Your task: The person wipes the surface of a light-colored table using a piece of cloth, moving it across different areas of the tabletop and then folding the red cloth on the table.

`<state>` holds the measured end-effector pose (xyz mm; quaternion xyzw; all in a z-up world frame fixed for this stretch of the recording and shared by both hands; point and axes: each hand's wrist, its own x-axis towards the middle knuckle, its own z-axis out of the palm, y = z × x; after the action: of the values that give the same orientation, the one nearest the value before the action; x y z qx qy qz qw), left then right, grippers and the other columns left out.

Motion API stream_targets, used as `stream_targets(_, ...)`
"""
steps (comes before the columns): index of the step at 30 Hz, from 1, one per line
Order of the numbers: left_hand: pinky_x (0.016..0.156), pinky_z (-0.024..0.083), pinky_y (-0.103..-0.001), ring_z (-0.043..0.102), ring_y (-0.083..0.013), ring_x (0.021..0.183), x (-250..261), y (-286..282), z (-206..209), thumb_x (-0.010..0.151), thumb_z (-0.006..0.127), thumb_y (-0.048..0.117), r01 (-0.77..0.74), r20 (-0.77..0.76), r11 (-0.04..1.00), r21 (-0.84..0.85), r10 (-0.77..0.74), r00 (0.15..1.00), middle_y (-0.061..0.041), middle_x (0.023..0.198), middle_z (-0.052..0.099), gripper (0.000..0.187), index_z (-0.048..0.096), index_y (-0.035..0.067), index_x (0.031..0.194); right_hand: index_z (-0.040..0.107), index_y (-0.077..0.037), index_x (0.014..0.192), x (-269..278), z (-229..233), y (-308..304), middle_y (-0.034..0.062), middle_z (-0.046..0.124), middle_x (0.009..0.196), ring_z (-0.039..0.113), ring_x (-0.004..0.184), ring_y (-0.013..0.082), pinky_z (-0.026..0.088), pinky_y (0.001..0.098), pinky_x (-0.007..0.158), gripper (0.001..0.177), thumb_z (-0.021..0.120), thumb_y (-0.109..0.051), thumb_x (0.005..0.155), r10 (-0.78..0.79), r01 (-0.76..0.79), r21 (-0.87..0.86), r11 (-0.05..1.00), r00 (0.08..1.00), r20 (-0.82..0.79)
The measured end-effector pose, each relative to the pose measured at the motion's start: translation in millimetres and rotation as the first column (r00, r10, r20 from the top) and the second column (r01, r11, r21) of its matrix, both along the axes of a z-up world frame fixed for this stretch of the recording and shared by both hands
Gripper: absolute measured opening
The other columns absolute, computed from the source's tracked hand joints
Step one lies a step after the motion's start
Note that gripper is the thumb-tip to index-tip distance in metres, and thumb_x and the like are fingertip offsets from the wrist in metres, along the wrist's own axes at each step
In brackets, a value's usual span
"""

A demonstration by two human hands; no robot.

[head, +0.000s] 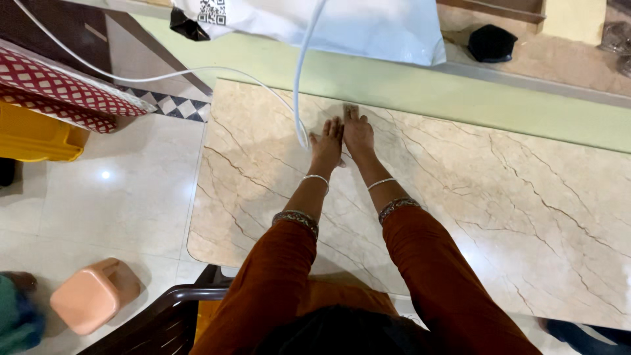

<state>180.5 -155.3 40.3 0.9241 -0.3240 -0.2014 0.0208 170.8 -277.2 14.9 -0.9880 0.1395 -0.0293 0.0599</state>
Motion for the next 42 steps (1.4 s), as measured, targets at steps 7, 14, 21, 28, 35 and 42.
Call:
stream_targets(7, 0.116, 0.023, -0.075, 0.008, -0.0225, 0.159, 0.5, -2.3, -4.4, 0.060, 0.097, 0.035, -0.026, 0.025, 0.999, -0.026, 0.027, 0.999, 0.000, 0.174, 0.002, 0.142, 0.003, 0.016, 0.166, 0.063, -0.007, 0.131, 17.8, 14.1, -4.6, 0.0121, 0.063, 0.137, 0.065, 0.110, 0.0350, 0.058, 0.0465, 0.088, 0.034, 0.058, -0.022, 0.101, -0.032, 0.049, 0.123, 0.991, 0.989, -0.143)
stream_targets(14, 0.117, 0.023, -0.073, 0.007, -0.0267, 0.160, -4.5, 0.5, -1.7, 0.057, 0.097, 0.040, -0.008, 0.013, 1.000, -0.024, 0.008, 1.000, -0.003, 0.174, 0.004, 0.140, 0.010, 0.016, 0.165, 0.069, -0.011, 0.125, -1.7, 32.0, -10.1, 0.0050, 0.068, 0.132, 0.069, 0.097, 0.0304, 0.058, 0.0452, 0.076, 0.038, 0.058, -0.009, 0.088, 0.022, -0.027, 0.041, 0.999, 0.992, 0.127)
stream_targets(21, 0.118, 0.022, -0.075, 0.007, -0.0257, 0.160, -0.9, 3.9, -9.7, 0.061, 0.096, 0.043, -0.005, 0.018, 0.999, -0.038, 0.005, 1.000, -0.007, 0.172, 0.008, 0.134, 0.014, 0.014, 0.164, 0.074, -0.017, 0.115, -7.4, 43.9, -1.7, 0.0045, 0.075, 0.109, 0.069, 0.095, 0.0292, 0.058, 0.0440, 0.080, 0.026, 0.057, -0.016, 0.096, -0.008, -0.006, 0.112, 0.994, 0.993, 0.120)
stream_targets(28, 0.115, 0.023, -0.076, 0.008, -0.0250, 0.159, -2.2, 6.2, 0.1, 0.059, 0.097, 0.039, 0.003, 0.032, 0.998, -0.063, -0.001, 0.999, -0.004, 0.172, 0.009, 0.135, 0.015, 0.013, 0.163, 0.074, -0.013, 0.098, 13.1, 10.9, -9.3, 0.0121, 0.074, 0.096, 0.072, 0.094, 0.0303, 0.059, 0.0443, 0.078, 0.017, 0.061, -0.024, 0.098, -0.086, 0.086, 0.050, 0.995, 0.996, -0.008)
stream_targets(35, 0.112, 0.026, -0.077, 0.011, -0.0249, 0.158, -2.3, 8.3, 6.0, 0.057, 0.097, 0.038, 0.009, 0.058, 0.994, -0.107, -0.003, 0.998, -0.004, 0.172, 0.013, 0.131, 0.022, 0.014, 0.162, 0.077, -0.019, 0.109, 11.4, 60.1, -5.1, 0.0135, 0.075, 0.093, 0.071, 0.085, 0.0362, 0.058, 0.0481, 0.071, 0.022, 0.061, -0.019, 0.094, -0.041, -0.069, 0.261, 0.963, 0.918, 0.394)
stream_targets(42, 0.115, 0.026, -0.073, 0.016, -0.0287, 0.156, -2.0, 19.4, -1.9, 0.055, 0.096, 0.044, 0.044, 0.104, 0.983, -0.179, -0.026, 0.994, -0.009, 0.168, 0.020, 0.130, 0.027, 0.010, 0.159, 0.076, -0.023, 0.119, 13.4, 42.0, 0.7, 0.0147, 0.073, 0.090, 0.071, 0.078, 0.0360, 0.057, 0.0483, 0.070, 0.035, 0.058, -0.016, 0.090, -0.108, 0.061, 0.511, 0.857, 0.992, 0.063)
